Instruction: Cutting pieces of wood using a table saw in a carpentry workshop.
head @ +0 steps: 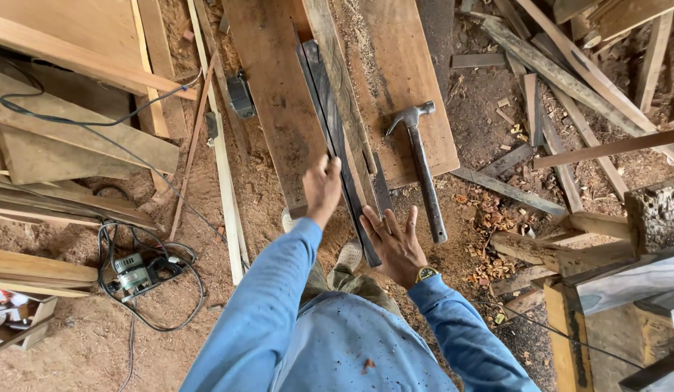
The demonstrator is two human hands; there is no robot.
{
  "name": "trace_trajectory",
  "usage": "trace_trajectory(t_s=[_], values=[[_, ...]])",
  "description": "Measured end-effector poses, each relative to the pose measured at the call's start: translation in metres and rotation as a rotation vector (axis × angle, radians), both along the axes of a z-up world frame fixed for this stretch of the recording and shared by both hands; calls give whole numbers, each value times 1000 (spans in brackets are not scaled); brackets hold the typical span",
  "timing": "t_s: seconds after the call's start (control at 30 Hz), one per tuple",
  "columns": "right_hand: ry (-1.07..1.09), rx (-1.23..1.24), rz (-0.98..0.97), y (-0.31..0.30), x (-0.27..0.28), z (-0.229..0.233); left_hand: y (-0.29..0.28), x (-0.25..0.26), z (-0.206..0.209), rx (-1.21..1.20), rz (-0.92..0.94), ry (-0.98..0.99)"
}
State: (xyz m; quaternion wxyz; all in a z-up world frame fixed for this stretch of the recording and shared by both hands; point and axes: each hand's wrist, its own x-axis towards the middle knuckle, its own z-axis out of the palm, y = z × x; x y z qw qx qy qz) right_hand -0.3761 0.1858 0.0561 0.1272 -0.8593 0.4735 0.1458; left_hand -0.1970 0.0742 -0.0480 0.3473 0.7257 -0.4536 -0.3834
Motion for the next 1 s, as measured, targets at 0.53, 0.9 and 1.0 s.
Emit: trace_trajectory(t_s=[0.53,0.9,1.0], values=[[-88,-162,32,-28,7,-14,89,-33,13,80,-4,-31],[-40,-136,39,-48,12,-16,63,-26,12,89,13,-10],[-58,-115,39,-57,12,-23,55,-24,2,64,22,-24]])
